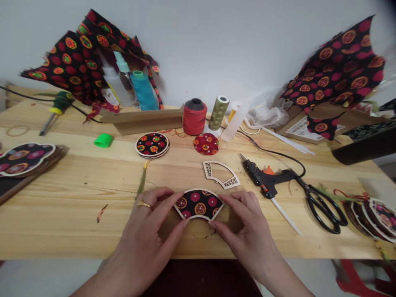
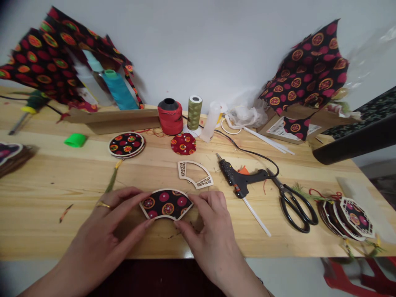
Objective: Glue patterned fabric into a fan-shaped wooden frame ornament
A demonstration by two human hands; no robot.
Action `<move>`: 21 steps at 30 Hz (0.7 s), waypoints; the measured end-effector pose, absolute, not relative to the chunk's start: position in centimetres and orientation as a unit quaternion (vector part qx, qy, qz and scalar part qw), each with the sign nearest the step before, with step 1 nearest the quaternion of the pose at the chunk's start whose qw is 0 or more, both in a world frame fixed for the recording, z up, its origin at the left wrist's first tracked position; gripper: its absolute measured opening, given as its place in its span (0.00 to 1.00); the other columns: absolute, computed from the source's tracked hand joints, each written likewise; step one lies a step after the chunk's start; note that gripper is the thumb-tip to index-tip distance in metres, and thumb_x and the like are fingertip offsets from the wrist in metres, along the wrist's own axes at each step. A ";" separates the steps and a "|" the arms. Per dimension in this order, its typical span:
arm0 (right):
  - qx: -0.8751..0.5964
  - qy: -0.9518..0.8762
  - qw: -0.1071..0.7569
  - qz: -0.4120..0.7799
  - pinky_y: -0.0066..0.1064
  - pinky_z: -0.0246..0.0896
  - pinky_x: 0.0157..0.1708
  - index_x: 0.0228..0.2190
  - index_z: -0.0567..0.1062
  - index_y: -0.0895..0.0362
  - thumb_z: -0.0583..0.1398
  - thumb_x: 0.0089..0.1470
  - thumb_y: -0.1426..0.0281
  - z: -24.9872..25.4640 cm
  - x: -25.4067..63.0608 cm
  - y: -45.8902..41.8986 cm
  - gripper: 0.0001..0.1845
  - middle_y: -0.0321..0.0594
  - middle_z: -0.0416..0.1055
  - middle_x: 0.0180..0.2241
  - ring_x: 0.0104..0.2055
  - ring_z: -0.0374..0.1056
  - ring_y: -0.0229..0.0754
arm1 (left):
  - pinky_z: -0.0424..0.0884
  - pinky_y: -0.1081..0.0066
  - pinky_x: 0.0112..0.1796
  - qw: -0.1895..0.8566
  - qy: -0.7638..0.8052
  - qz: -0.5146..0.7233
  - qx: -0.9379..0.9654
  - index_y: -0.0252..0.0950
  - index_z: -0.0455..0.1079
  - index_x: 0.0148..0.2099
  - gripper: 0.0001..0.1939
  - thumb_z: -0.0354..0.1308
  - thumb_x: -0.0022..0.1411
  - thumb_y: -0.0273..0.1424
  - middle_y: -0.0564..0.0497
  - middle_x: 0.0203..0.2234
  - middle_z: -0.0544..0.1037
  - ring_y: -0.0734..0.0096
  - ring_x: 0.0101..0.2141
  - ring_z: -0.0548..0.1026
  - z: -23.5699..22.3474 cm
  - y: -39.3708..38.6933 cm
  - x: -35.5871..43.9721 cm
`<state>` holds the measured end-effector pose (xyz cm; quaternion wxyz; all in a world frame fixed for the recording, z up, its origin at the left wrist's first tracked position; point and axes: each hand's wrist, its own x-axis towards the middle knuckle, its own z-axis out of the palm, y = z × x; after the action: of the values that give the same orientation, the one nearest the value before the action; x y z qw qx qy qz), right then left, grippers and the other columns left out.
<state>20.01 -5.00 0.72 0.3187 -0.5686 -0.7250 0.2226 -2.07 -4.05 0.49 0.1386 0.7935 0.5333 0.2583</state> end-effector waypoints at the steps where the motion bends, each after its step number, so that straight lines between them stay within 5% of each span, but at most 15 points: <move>1: -0.569 -0.726 0.318 0.220 0.41 0.62 0.43 0.48 0.71 0.52 0.67 0.50 0.70 0.7 20.0 -5.0 0.22 0.41 0.66 0.41 0.45 0.60 0.47 | 0.67 0.57 0.50 0.139 0.532 0.258 0.794 0.42 0.60 0.57 0.19 0.53 0.64 0.33 0.47 0.49 0.64 0.58 0.51 0.65 0.5 -4.0 -2.1; 21: -0.558 -0.747 0.286 0.222 0.43 0.64 0.43 0.48 0.71 0.56 0.65 0.52 0.70 1.5 20.0 -4.7 0.20 0.44 0.66 0.41 0.45 0.60 0.48 | 0.67 0.56 0.49 0.132 0.522 0.252 0.804 0.38 0.60 0.57 0.21 0.54 0.63 0.34 0.44 0.50 0.65 0.55 0.51 0.65 0.1 -4.0 -2.2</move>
<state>19.99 -4.67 1.49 0.2860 -0.5576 -0.7471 0.2218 -2.18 -3.99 0.11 0.1316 0.8042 0.5219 0.2522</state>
